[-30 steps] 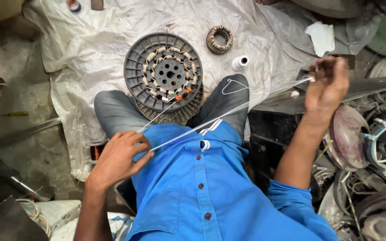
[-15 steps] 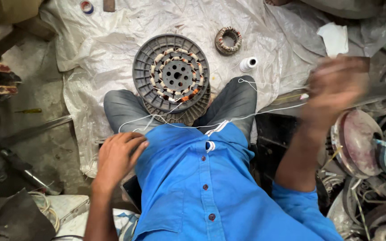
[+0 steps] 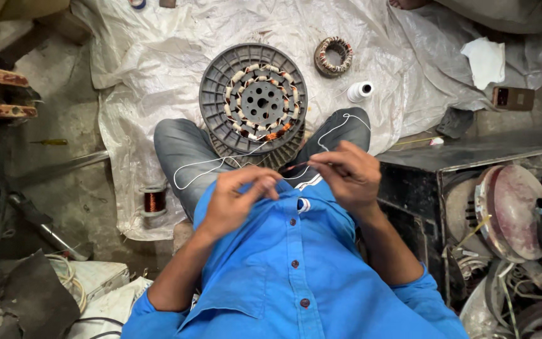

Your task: The person sits on the floor and ties white string around copper windings on a motor stator. They repeatedly pull the string, wrap it around the windings, and tie knots to secure the coils.

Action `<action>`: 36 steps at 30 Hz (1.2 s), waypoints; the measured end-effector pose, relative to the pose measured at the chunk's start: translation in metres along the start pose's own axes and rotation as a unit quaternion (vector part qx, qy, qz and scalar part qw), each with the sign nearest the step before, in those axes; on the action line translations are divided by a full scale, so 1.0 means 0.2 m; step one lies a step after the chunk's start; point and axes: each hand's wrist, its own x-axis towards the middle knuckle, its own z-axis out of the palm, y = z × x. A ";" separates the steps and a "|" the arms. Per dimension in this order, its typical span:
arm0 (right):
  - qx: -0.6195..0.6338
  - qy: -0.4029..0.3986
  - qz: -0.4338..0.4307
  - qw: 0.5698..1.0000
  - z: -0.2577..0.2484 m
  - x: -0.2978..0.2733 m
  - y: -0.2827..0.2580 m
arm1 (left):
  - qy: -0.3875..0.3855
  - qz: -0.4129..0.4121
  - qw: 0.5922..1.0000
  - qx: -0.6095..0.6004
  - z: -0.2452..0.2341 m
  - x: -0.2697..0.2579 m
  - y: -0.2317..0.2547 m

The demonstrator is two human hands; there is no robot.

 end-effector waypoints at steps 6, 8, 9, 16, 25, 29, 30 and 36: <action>0.006 0.035 0.040 0.999 0.01 -0.04 0.04 | 0.119 0.122 0.975 0.141 -0.04 -0.02 -0.08; 0.012 0.036 0.035 0.999 0.02 -0.04 0.05 | 0.136 0.093 0.982 0.094 0.00 -0.01 -0.09; 0.014 0.036 0.033 0.999 0.02 -0.04 0.05 | 0.149 0.097 0.978 0.110 0.03 -0.01 -0.10; -0.062 -0.042 0.019 0.997 0.03 0.09 0.00 | 0.253 0.089 0.963 0.024 0.08 0.01 -0.13; -0.021 -0.160 -0.009 0.987 0.10 0.15 -0.06 | 0.179 0.116 0.975 0.066 0.10 0.05 -0.09; 0.083 -0.081 0.055 0.992 0.10 0.08 -0.03 | 0.218 -0.003 0.967 -0.132 0.10 0.06 -0.13; 0.110 -0.064 0.074 0.989 0.10 0.07 -0.02 | 0.218 0.000 0.970 -0.111 0.10 0.06 -0.15; 0.161 -0.010 0.030 0.986 0.12 0.09 -0.01 | 0.141 0.114 0.976 0.123 0.12 0.06 -0.13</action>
